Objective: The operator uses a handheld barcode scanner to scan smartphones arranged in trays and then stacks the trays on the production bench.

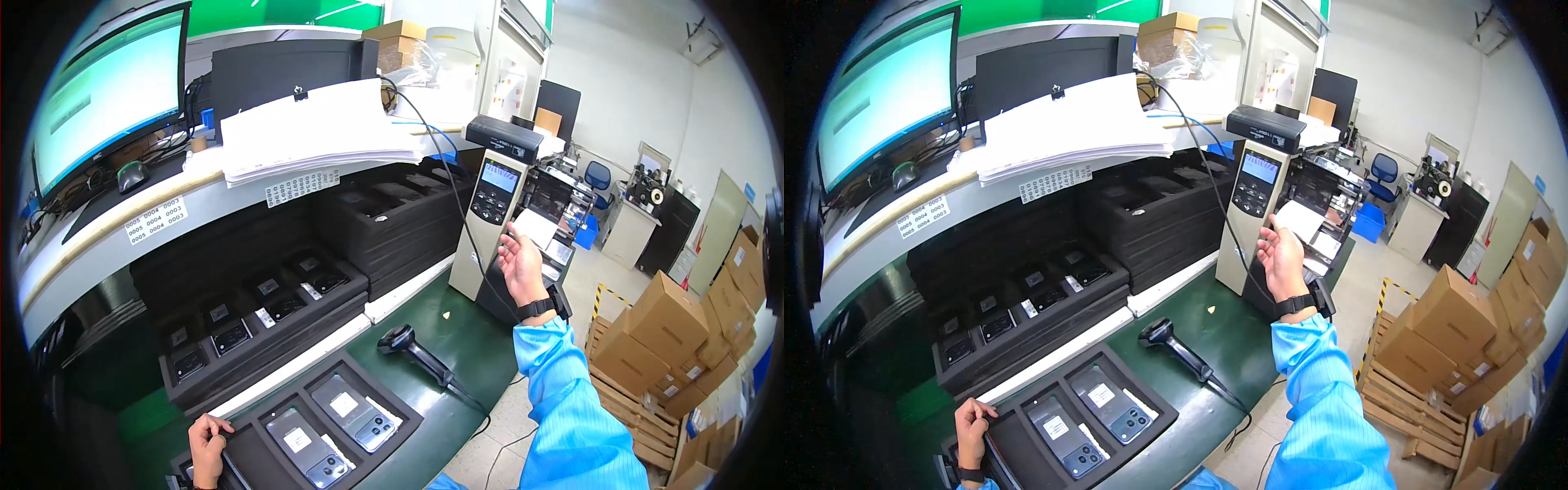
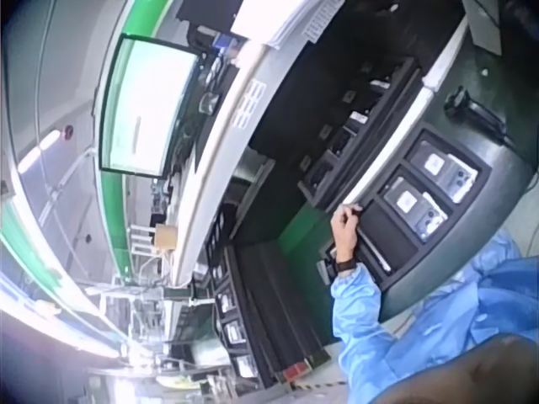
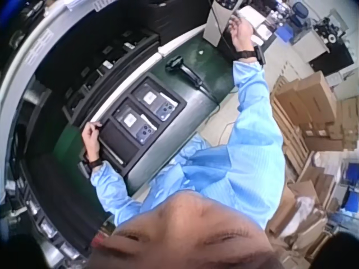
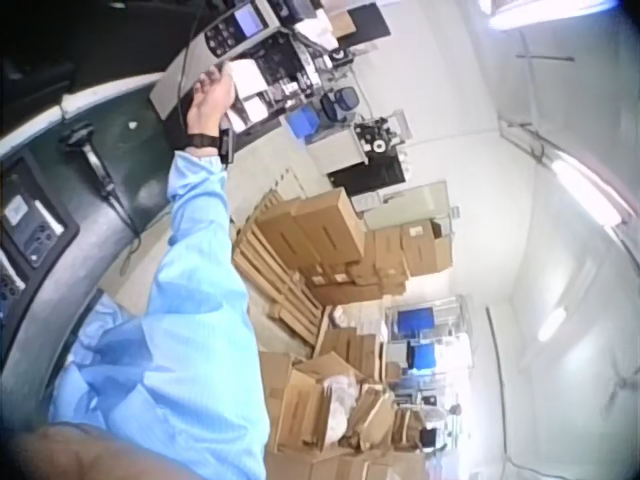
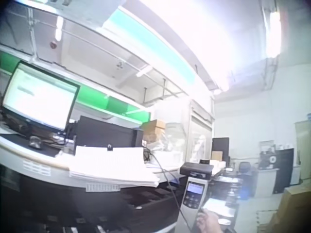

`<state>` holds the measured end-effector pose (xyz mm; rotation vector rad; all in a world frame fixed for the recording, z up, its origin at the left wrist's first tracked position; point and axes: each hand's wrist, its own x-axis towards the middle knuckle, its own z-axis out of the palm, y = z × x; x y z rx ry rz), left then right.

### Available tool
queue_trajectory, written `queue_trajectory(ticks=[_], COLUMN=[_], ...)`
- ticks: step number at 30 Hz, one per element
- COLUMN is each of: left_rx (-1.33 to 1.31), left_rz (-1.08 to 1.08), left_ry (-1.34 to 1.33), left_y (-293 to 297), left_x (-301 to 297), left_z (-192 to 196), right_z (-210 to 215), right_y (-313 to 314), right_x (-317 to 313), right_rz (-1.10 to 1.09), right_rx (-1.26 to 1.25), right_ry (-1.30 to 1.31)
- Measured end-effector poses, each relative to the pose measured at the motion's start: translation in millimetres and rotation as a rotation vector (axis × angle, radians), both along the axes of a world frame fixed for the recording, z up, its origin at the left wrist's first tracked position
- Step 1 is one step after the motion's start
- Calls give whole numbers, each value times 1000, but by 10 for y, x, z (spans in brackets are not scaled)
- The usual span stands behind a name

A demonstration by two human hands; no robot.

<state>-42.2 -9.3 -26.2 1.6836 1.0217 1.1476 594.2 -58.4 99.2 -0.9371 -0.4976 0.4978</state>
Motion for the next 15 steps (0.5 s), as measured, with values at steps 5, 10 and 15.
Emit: queue_trajectory(ticks=[5, 10, 15], left_rx=[-12, -45, -28], left_rz=[-12, -10, -24], left_ry=[-17, -4, -21], left_y=[7, -3, -48], left_x=[-17, -7, 22], left_z=[-15, 2, 61], right_z=[50, 23, -137], right_y=[21, 77, 8], right_x=[-33, 201, 548], right_rz=[-97, -286, -1131], right_rx=[-57, -164, -583], right_ry=[-49, -194, -1017])
